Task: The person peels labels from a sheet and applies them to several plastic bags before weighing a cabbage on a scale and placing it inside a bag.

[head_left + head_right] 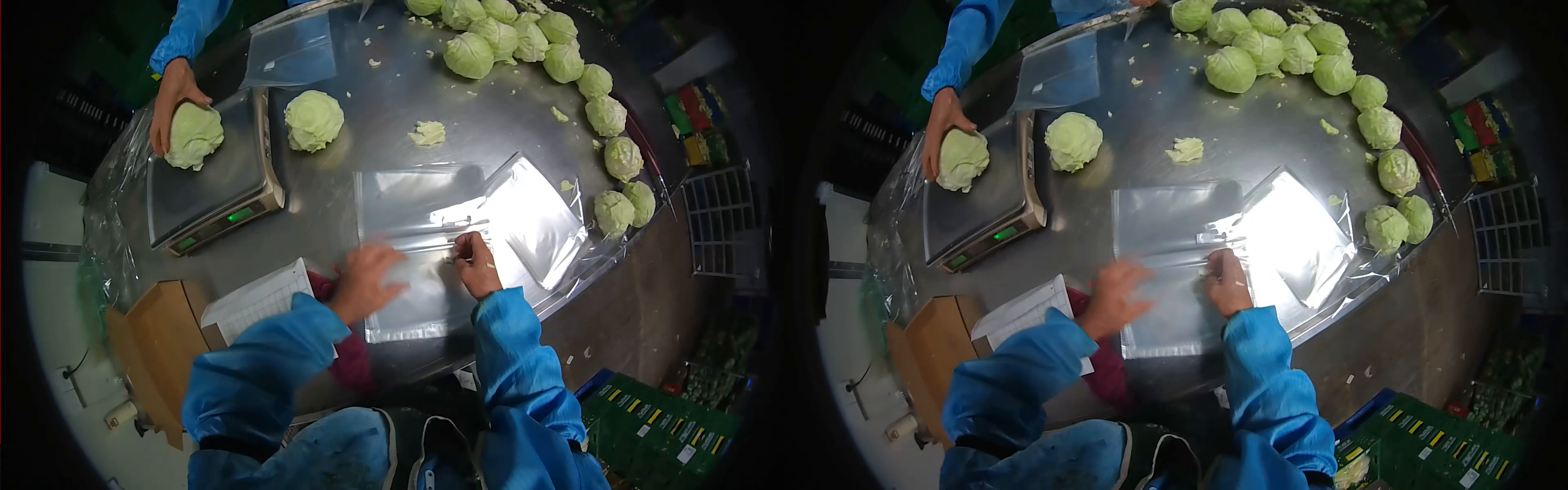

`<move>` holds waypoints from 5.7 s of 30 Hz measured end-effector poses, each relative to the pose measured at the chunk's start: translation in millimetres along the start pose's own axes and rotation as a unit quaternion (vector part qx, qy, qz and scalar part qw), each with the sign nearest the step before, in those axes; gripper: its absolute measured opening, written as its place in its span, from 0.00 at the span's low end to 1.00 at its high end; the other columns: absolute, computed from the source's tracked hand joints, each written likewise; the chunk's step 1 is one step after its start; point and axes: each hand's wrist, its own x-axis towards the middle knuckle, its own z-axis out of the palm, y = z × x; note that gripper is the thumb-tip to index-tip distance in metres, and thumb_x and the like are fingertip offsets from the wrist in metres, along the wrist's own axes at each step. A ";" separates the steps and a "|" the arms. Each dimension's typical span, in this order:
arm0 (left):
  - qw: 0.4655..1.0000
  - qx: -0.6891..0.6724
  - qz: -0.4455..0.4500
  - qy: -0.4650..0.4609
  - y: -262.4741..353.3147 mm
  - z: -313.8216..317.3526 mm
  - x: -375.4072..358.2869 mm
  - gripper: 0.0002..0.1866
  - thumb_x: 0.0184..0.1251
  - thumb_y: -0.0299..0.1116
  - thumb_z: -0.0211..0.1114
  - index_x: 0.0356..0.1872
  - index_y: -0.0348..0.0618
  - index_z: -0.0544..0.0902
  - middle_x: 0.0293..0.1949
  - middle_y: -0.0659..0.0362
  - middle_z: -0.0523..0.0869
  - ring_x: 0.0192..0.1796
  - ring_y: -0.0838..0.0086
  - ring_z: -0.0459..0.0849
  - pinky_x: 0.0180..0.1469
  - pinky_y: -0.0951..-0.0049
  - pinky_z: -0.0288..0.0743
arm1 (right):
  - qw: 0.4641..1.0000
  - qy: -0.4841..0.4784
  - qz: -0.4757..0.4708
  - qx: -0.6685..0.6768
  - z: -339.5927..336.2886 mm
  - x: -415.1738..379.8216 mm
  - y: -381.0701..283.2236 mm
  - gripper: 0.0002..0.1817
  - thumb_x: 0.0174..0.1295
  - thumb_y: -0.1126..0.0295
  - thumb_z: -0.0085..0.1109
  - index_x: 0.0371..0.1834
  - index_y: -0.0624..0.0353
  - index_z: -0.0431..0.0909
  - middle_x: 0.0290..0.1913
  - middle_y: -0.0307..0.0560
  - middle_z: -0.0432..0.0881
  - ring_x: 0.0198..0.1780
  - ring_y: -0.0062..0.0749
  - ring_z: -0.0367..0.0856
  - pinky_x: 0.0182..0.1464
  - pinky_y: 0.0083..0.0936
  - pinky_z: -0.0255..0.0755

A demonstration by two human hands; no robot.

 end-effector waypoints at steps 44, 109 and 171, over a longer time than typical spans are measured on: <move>0.934 -0.288 -0.177 -0.116 -22.3 -8.5 25.8 0.06 0.58 0.31 0.65 0.32 0.39 0.83 0.29 0.63 0.80 0.32 0.83 0.74 0.35 0.79 0.68 | 0.862 -0.048 0.215 0.456 43.9 -86.3 -40.9 0.09 0.64 0.65 0.55 0.31 0.59 0.76 0.26 0.42 0.79 0.23 0.23 0.74 0.29 0.19 0.67; 0.943 -0.205 -0.219 -0.146 50.1 -206.5 -86.3 0.10 0.59 0.34 0.66 0.33 0.37 0.82 0.23 0.57 0.82 0.27 0.78 0.76 0.32 0.76 0.70 | 0.966 -0.178 -0.172 0.071 48.1 -91.4 -196.5 0.13 0.60 0.69 0.60 0.44 0.67 0.77 0.34 0.46 0.80 0.36 0.25 0.76 0.40 0.24 0.70; 0.983 -0.059 0.042 -0.170 -38.0 21.8 -22.8 0.05 0.54 0.34 0.67 0.31 0.48 0.83 0.29 0.60 0.79 0.40 0.64 0.77 0.45 0.63 0.70 | 0.914 0.110 0.186 0.342 -75.1 -102.8 -22.7 0.13 0.61 0.62 0.59 0.23 0.56 0.74 0.19 0.32 0.71 0.19 0.15 0.63 0.22 0.17 0.56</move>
